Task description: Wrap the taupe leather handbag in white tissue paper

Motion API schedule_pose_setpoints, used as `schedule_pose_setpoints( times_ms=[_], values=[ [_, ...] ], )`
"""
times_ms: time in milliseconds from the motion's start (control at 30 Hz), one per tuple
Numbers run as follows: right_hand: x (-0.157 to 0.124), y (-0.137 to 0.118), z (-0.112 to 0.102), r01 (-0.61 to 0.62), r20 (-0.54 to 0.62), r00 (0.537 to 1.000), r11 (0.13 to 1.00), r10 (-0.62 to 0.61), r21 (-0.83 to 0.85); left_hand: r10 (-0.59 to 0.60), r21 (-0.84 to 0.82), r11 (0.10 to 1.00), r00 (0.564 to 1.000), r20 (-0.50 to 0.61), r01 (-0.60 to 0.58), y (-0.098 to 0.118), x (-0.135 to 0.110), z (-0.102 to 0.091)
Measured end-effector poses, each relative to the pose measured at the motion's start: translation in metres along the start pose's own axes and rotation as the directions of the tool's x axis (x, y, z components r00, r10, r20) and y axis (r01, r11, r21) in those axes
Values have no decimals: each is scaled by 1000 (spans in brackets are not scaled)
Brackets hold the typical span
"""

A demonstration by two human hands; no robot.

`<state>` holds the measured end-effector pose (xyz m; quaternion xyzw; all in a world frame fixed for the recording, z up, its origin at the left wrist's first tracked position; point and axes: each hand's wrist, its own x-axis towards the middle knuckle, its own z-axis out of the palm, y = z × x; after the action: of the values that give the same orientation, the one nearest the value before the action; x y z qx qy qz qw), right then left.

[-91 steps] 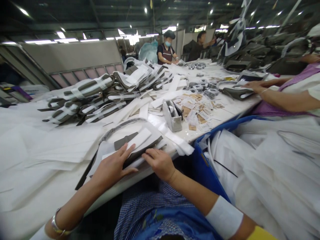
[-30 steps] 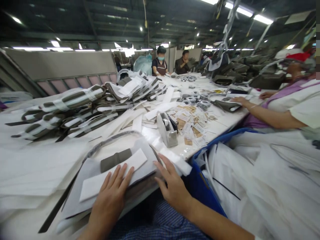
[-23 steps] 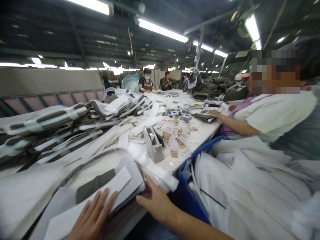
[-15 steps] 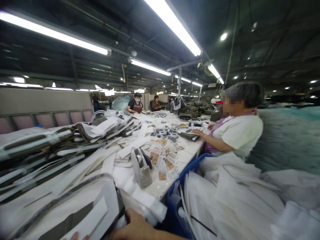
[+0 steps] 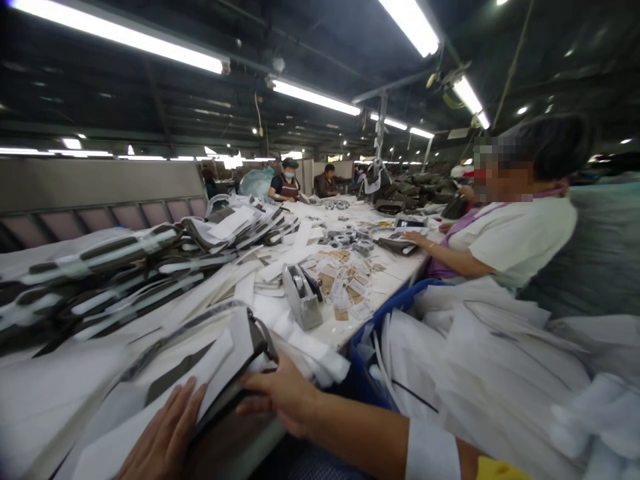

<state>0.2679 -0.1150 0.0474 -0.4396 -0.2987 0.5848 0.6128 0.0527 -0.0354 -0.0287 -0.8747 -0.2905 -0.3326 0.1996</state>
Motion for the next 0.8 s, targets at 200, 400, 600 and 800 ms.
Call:
schedule_pose_setpoints(
  times_ms=[200, 400, 600, 800],
  values=[
    [9, -17, -67, 326, 255, 945, 631, -203, -704, -89, 0, 996, 995, 37, 89, -4, 9, -23],
    [46, -24, -129, 391, 472, 807, -278, -356, -877, -177, -35, 983, 984, 26, 178, -3, 14, -25],
    [61, -12, -129, 282, 377, 870, -306, -318, -909, -203, -36, 978, 978, 37, 205, 0, 15, -26],
    [71, -29, -121, 222, 308, 900, -283, -308, -933, -226, -43, 973, 973, 41, 227, -2, 17, -27]
  ],
)
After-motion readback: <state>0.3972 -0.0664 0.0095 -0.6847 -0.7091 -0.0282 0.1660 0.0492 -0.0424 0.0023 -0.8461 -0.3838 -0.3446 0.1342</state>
